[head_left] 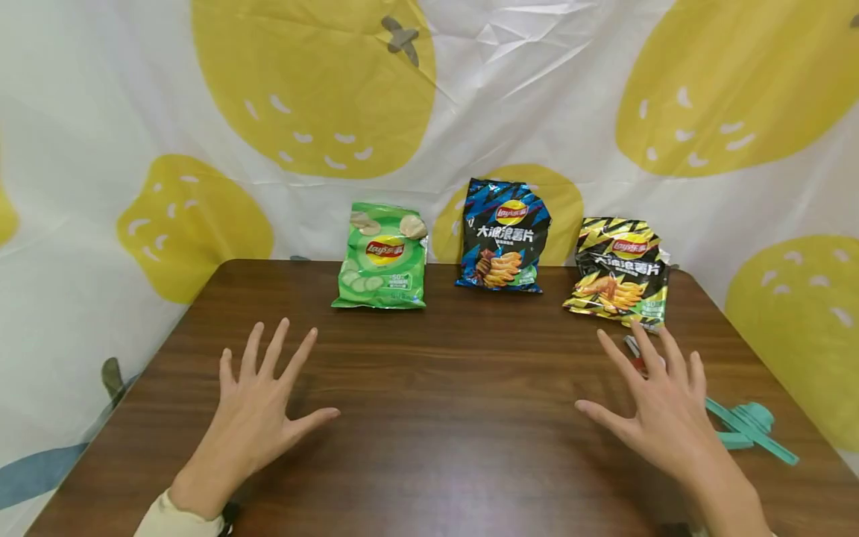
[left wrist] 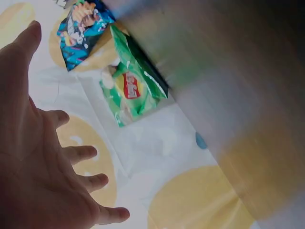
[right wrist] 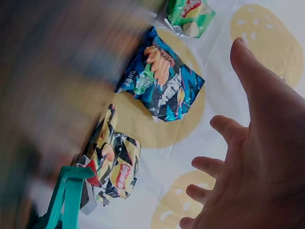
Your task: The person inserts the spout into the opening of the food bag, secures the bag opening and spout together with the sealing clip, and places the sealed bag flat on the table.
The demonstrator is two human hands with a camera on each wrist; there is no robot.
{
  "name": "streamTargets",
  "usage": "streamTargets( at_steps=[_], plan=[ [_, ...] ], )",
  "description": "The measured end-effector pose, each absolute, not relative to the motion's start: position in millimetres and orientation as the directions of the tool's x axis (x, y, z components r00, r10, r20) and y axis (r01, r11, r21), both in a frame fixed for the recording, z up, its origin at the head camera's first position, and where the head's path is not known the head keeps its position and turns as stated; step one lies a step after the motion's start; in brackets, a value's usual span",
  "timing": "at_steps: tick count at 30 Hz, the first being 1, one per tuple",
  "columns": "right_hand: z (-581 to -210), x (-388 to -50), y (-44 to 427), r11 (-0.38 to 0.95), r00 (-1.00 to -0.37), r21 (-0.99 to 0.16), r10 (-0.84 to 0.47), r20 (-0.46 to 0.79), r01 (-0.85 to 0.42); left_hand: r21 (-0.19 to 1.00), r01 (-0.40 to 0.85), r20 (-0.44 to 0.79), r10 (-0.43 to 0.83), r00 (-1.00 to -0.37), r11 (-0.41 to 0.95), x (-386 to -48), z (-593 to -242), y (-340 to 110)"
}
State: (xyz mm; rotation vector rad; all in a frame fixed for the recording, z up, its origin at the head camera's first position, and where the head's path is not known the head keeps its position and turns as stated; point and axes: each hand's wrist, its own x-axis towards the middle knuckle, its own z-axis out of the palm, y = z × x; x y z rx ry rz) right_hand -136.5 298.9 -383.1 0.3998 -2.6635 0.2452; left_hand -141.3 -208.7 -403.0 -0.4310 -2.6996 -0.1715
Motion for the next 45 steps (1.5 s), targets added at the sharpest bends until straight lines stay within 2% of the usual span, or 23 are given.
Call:
streamTargets(
  at_steps=[10,20,32,45],
  plan=[
    [-377.8,-133.1,303.1,0.939,-0.862,-0.131,-0.229,0.452,-0.319,0.039,0.385,0.425,0.334,-0.841,0.922,-153.9,-401.0,-189.7],
    [-379.6,-140.6,312.2,0.941,-0.876,-0.160,-0.203,0.439,-0.298,0.013,0.459,0.367,0.422,-0.829,0.888,-173.0,-397.8,-170.7],
    [-377.0,-179.1,317.6,0.937,-0.894,-0.186,-0.203,0.400,-0.296,0.051,0.572,0.294,0.535,-0.792,0.819,-221.6,-388.4,-124.8],
    [-366.5,-211.7,319.3,0.937,-0.920,-0.220,-0.187,0.344,-0.272,0.062,0.616,0.237,0.588,-0.773,0.785,-259.5,-366.5,-63.6]
  ],
)
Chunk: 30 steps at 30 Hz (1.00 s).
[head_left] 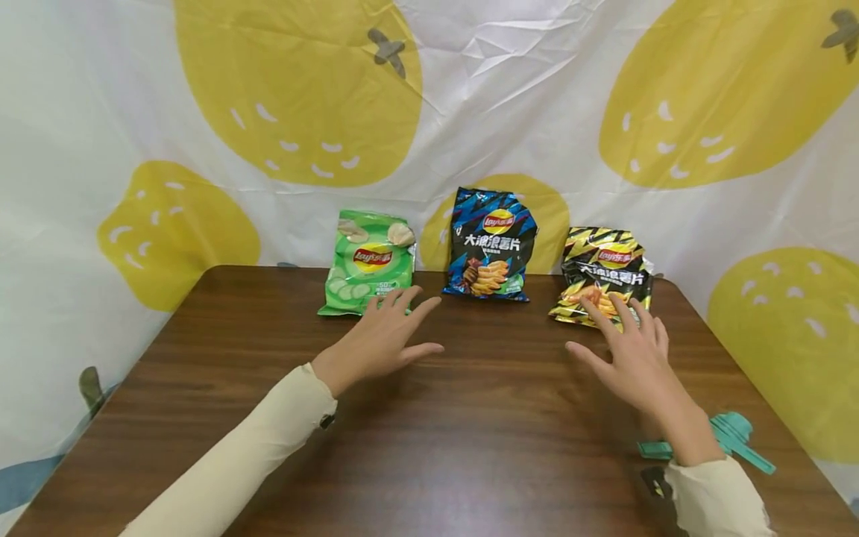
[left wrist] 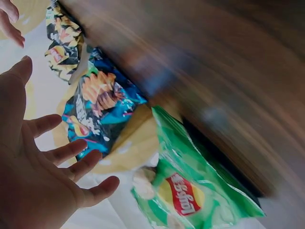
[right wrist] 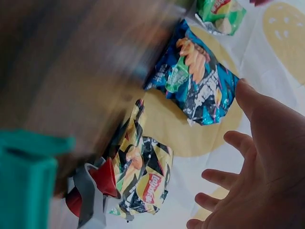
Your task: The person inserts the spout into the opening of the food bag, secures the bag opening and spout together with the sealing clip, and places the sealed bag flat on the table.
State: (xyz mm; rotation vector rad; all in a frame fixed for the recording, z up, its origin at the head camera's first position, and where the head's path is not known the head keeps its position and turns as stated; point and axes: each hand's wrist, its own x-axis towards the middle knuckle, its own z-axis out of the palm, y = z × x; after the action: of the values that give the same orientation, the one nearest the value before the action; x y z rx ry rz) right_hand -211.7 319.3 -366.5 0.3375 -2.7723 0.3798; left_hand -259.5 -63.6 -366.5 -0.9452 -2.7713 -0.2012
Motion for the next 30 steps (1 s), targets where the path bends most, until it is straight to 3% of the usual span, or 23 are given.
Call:
streamTargets(
  at_steps=[11,20,30],
  plan=[
    [-344.5,-241.9,330.5,0.930,-0.956,-0.312,-0.110,0.271,-0.195,0.085,0.665,0.241,0.632,-0.736,0.742,-288.1,-360.1,-12.8],
    [-351.0,-255.9,350.4,0.888,-0.985,-0.459,0.047,0.164,-0.034,0.524,0.625,0.231,0.610,-0.758,0.579,-310.1,-376.1,32.6],
    [-373.4,-261.2,378.9,0.833,-0.997,-0.552,0.055,0.062,0.012,0.762,0.487,0.173,0.590,-0.789,0.427,-322.7,-392.8,82.4]
  ],
)
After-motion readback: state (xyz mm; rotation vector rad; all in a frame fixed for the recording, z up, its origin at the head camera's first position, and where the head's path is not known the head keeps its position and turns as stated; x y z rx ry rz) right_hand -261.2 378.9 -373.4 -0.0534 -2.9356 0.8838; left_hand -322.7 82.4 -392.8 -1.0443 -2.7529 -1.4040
